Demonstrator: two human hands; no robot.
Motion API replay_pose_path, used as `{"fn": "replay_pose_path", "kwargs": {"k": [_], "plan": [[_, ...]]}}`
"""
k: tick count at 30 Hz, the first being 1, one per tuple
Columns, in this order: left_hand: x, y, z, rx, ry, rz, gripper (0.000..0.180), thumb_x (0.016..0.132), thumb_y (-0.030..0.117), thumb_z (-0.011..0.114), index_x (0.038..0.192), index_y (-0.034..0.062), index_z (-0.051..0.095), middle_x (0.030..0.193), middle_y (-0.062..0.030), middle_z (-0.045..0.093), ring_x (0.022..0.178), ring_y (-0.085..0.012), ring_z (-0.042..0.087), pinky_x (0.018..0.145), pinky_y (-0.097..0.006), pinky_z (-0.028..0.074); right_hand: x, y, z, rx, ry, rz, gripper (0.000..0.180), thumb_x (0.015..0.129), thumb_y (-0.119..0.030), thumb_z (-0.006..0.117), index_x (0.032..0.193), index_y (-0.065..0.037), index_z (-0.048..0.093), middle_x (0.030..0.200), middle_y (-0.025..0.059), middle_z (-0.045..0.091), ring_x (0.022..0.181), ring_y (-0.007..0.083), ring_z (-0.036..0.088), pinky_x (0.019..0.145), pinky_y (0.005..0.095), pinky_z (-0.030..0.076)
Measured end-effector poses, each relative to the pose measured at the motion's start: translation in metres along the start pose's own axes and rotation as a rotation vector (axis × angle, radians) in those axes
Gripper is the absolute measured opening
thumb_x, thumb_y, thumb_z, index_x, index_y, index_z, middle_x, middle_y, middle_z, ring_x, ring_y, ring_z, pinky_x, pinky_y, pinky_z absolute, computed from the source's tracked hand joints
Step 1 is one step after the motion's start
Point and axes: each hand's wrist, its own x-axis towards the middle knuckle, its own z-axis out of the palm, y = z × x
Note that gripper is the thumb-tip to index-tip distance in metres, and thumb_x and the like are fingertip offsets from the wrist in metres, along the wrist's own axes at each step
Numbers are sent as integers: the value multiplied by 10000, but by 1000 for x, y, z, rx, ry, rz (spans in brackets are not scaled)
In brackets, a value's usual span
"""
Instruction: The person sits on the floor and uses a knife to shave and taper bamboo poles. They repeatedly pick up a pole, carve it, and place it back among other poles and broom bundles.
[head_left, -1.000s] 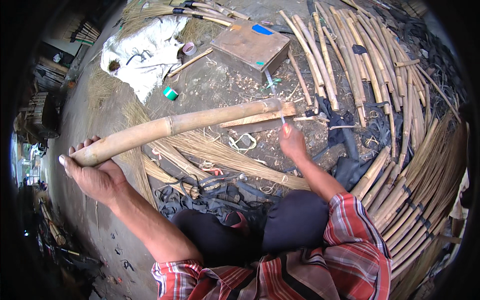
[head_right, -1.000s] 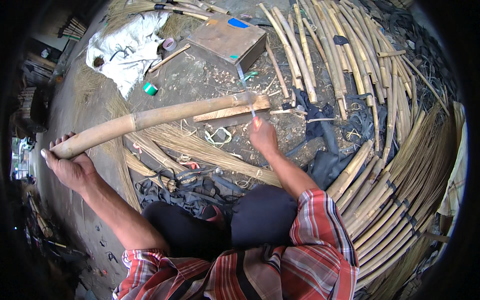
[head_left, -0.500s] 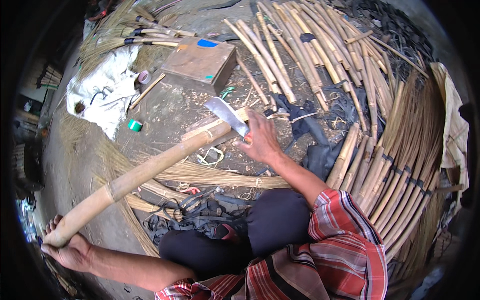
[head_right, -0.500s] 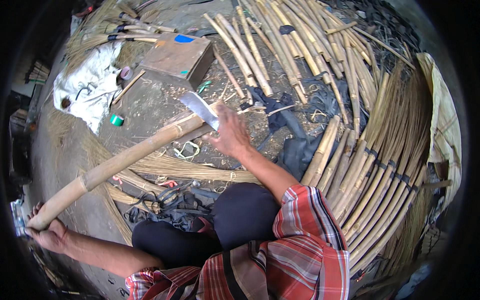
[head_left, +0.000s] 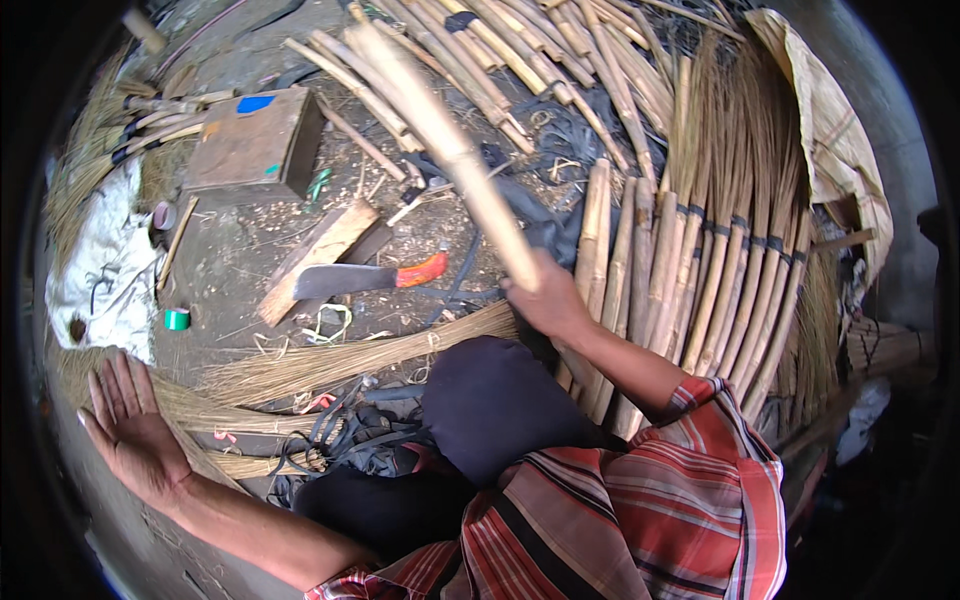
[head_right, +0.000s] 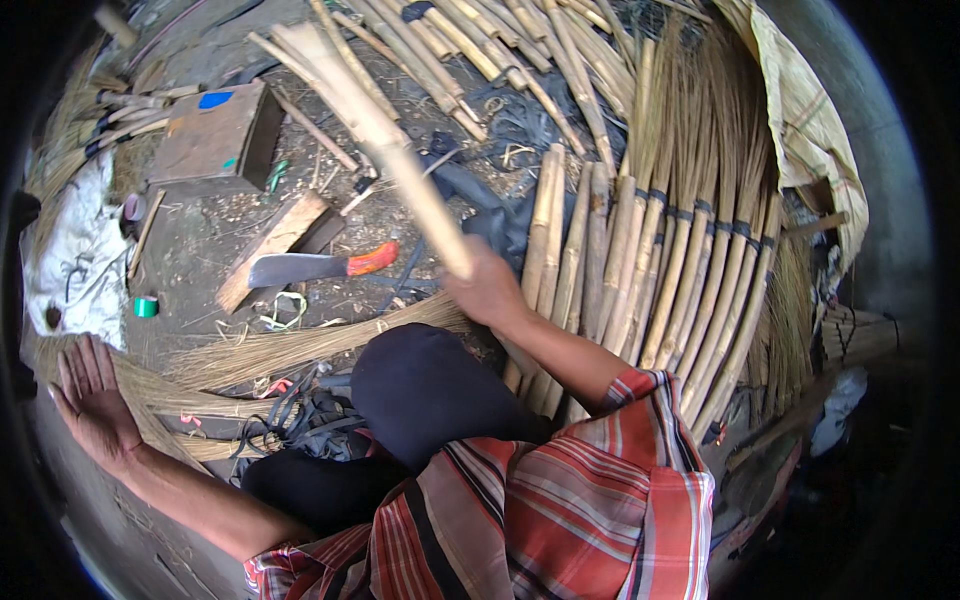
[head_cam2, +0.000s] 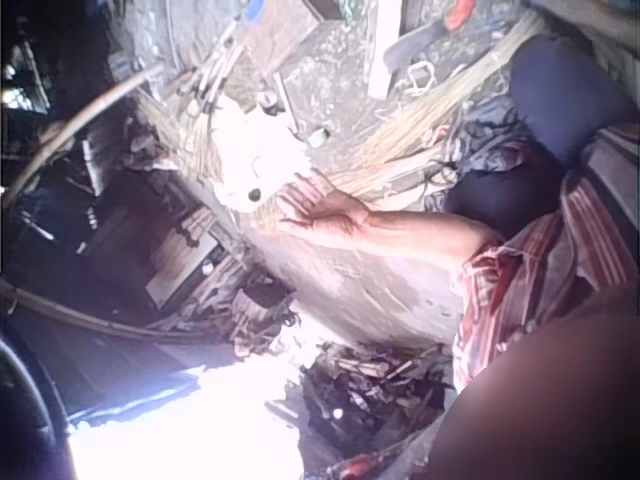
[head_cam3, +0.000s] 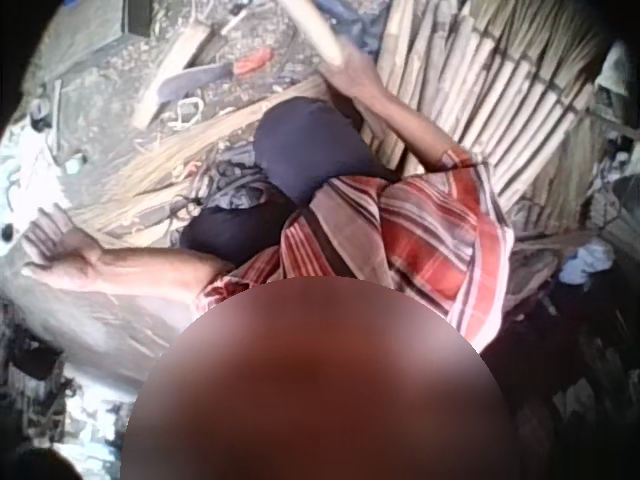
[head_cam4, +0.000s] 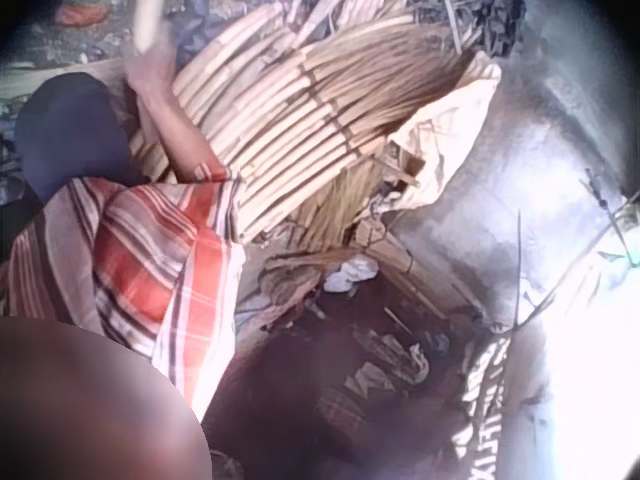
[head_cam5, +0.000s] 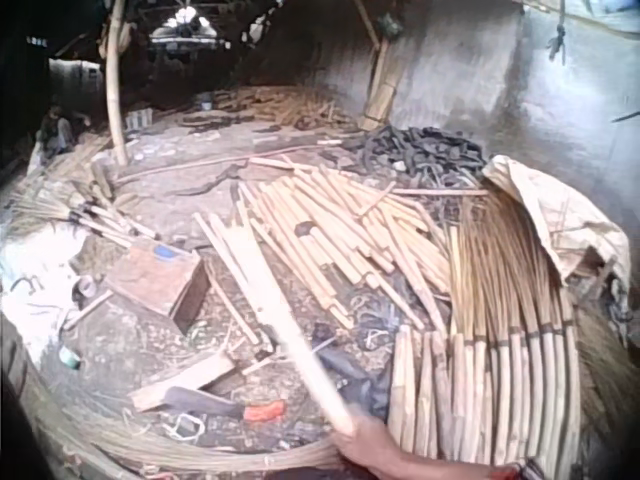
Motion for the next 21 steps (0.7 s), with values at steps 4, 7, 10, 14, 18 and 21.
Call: {"fn": "replay_pose_path", "kwargs": {"k": [4,7,10,14,18,21], "plan": [[11,-11,0,31,10,-8,686,1120,379,414,1548,-136,263,1608,-326,304,1505,-420,342,1277,-532,280,-60,101,-38,-70,270,320,479,896,-275,750,1224,27,573,978,276,711,911,437,714,821,485,555],[16,-23,1,60,11,-42,681,1124,399,397,1545,-126,291,1596,-315,343,1499,-408,361,1262,-525,302,-115,147,-64,-234,354,523,551,895,-303,756,1265,47,546,1036,310,685,935,457,700,833,504,548],[19,-34,2,111,-25,-54,685,1122,425,391,1539,-114,326,1590,-300,370,1494,-402,375,1245,-517,320,-137,155,-76,-523,341,526,720,868,-305,779,1396,67,461,1294,339,539,1202,483,557,1015,538,445],[23,-46,1,142,-42,-87,679,1100,471,443,1514,-67,409,1536,-270,447,1438,-372,452,1206,-494,374,-66,126,-60,-577,376,81,682,871,-217,779,1416,69,484,1337,312,520,1261,475,499,1078,523,394],[21,-44,-5,168,-108,-74,634,1100,476,450,1441,-57,484,1448,-239,530,1354,-345,540,1136,-451,443,83,79,-1,-113,302,-135,419,946,-176,714,1277,54,599,1115,256,640,1050,419,636,933,458,508],[14,-31,-13,208,-95,-24,622,1100,479,453,1424,-50,501,1425,-230,549,1315,-333,571,1104,-437,463,194,49,53,40,227,-200,391,966,-207,683,1261,40,611,1130,261,648,1049,429,641,933,460,512]]}}
